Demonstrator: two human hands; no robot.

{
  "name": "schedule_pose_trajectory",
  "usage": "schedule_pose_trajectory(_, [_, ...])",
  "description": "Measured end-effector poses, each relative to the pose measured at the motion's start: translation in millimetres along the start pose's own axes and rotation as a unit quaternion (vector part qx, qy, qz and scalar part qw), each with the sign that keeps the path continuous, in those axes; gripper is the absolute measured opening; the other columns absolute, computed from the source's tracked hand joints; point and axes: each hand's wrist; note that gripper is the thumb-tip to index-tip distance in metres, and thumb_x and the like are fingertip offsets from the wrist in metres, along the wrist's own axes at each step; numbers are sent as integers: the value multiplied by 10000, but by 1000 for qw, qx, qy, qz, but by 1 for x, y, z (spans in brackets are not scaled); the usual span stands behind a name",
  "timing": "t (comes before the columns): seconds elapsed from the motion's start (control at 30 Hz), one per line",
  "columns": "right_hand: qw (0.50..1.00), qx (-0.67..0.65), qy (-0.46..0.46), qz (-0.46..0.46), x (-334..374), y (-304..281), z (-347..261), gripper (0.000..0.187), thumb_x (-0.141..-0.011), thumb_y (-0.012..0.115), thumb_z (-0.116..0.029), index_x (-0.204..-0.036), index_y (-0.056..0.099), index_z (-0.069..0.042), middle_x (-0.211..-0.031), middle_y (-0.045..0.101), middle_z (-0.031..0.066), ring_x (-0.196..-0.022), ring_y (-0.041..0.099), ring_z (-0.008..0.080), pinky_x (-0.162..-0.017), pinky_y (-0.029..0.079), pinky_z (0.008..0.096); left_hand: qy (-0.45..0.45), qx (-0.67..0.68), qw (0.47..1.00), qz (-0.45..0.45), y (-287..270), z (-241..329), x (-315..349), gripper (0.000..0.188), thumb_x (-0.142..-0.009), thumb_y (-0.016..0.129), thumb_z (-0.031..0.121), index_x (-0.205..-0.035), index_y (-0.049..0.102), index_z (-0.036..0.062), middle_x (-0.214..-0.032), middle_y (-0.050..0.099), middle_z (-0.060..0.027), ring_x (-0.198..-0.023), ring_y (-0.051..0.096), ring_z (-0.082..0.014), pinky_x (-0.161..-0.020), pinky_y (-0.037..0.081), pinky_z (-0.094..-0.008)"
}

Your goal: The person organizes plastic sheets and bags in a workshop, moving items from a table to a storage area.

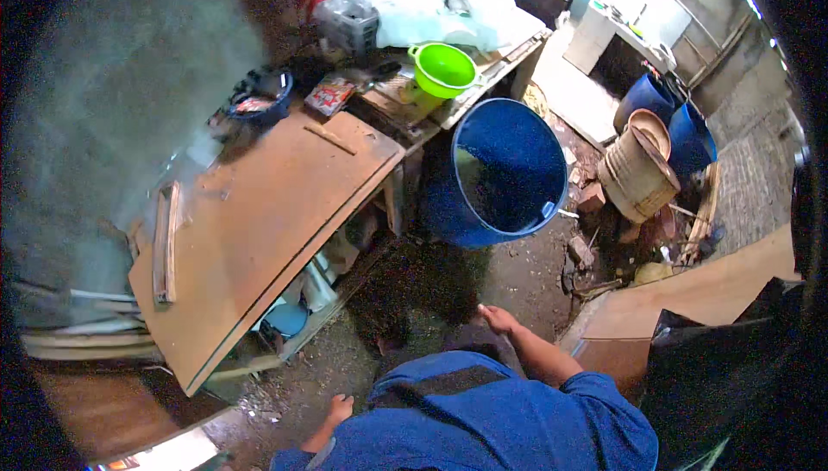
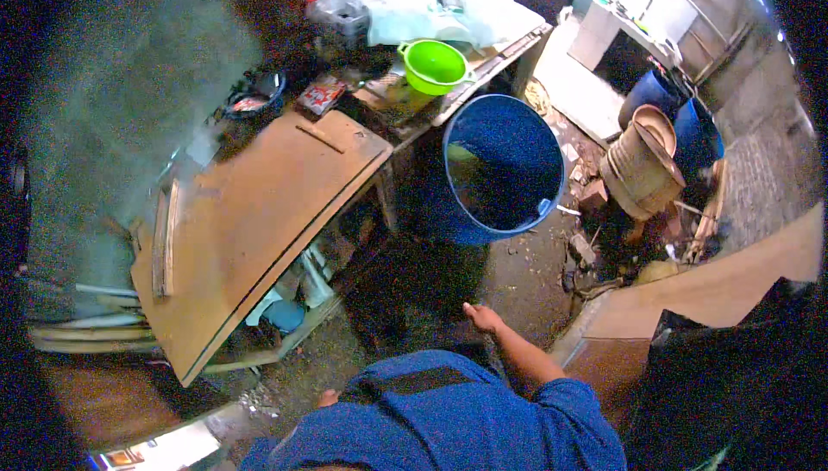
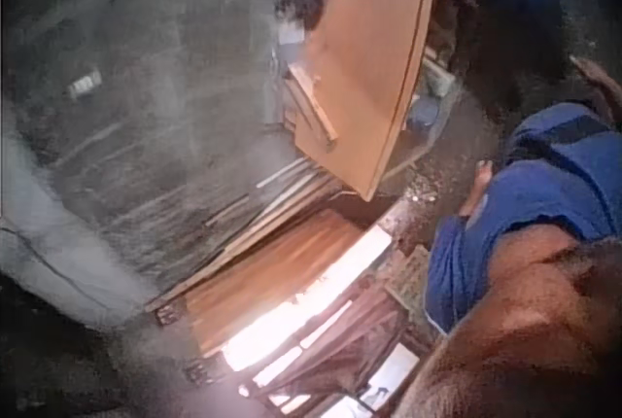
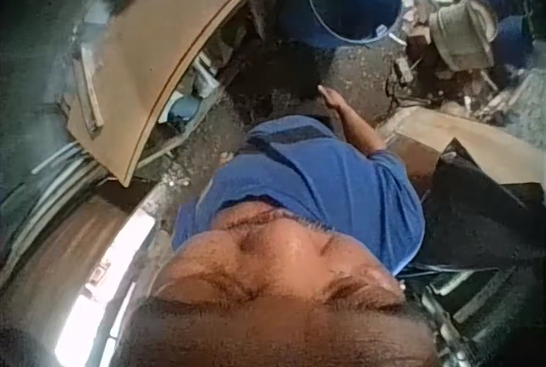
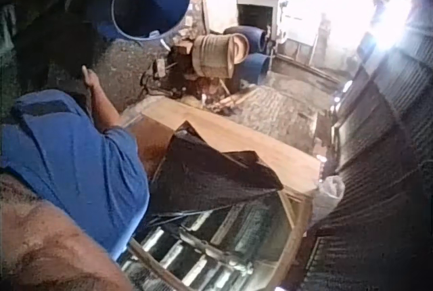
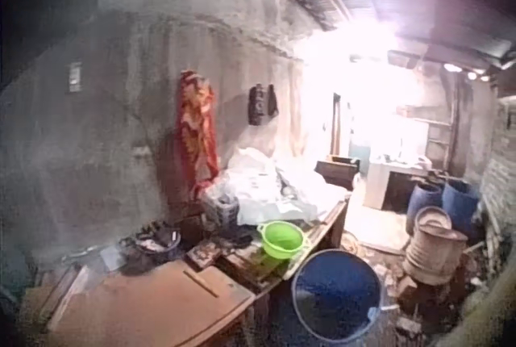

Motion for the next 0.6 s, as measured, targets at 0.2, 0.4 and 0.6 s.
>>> schedule_pose_trajectory(0.2, [976, -215, 36, 26, 20, -25, 70, 530, -889, 508, -511, -1100, 622, -38, -872, 644, 82, -752, 583, 171, -700, 474, 327, -3, 37, 993, 110, -51, 136, 20, 518, -860, 554, 369, -1196, 549, -25, -1147, 602, -222, -1099, 571, -309, -932, 437, -380])
schedule_pose_trajectory(0.4, [949, -249, 166, 95, 41, 11, 296, 398, -847, 614, -412, -956, 649, -31, -712, 625, 82, -651, 595, 205, -606, 491, 354, 80, 102, 990, 61, -45, 314, -7, 546, -850, 590, 420, -1258, 529, 62, -1233, 568, -180, -1122, 556, -292, -937, 439, -370])
schedule_pose_trajectory(0.6, [846, -404, 313, 151, 94, 31, 464, 260, -857, 603, -339, -798, 586, -86, -581, 509, 88, -460, 503, 228, -385, 379, 401, 210, 37, 977, 11, -23, 459, 9, 529, -860, 606, 371, -1283, 506, 70, -1199, 587, -164, -1071, 577, -265, -912, 451, -359])
Point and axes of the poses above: each hand's wrist, its own x-axis away from the middle knuckle, its own y-axis out of the palm, z = x × y
